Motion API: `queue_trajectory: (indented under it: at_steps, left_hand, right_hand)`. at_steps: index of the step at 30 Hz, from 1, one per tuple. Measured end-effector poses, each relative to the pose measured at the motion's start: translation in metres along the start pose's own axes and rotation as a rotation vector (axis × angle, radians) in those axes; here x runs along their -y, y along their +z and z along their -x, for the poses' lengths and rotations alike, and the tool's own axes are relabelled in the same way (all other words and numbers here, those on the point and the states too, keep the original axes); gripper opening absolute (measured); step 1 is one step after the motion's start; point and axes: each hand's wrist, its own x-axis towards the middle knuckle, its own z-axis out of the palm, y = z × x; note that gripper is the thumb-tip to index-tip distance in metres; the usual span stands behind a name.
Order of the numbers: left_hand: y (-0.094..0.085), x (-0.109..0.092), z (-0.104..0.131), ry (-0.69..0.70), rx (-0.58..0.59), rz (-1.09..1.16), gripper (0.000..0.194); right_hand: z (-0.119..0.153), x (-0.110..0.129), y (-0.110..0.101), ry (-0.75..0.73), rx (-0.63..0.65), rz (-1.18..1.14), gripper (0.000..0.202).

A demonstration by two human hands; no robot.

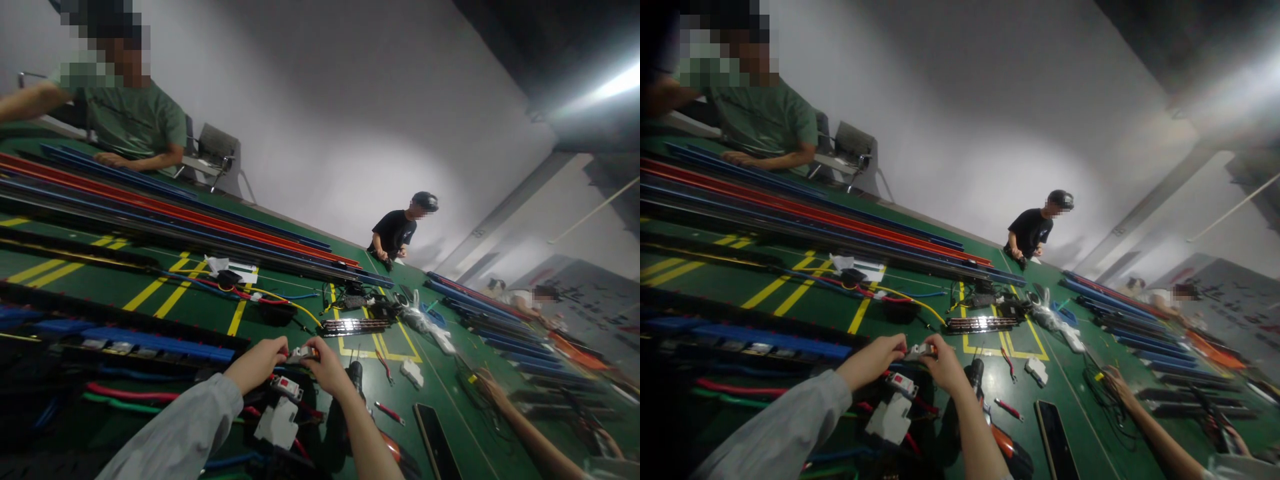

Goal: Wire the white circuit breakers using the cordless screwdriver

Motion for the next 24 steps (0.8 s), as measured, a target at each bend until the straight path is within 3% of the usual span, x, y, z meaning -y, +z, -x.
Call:
queue_trajectory:
  at_steps: [4,8,13,18,21,24]
  left_hand:
    - [-0.003,-0.004,0.002,0.019,0.027,0.03,0.035]
    - [-0.004,-0.012,0.007,0.034,0.083,-0.081,0.035]
    - [-0.001,-0.017,0.013,-0.004,0.055,-0.23,0.042]
    - [0.004,-0.015,0.01,0.003,0.038,-0.34,0.027]
    - [0.005,-0.015,0.009,0.021,0.041,-0.37,0.024]
    - [0.005,-0.014,0.009,0.027,0.048,-0.375,0.023]
  right_hand:
    - [0.001,0.004,0.0,-0.02,0.012,0.011,0.024]
    - [0.0,0.009,0.001,-0.043,0.029,0.031,0.026]
    - [-0.001,0.011,0.005,-0.035,0.028,0.029,0.028]
    - [-0.003,0.016,0.012,-0.038,0.016,0.024,0.028]
    - [0.009,0.02,-0.006,-0.065,-0.033,0.037,0.043]
    - [0.051,0.017,-0.05,0.003,-0.153,0.134,0.051]
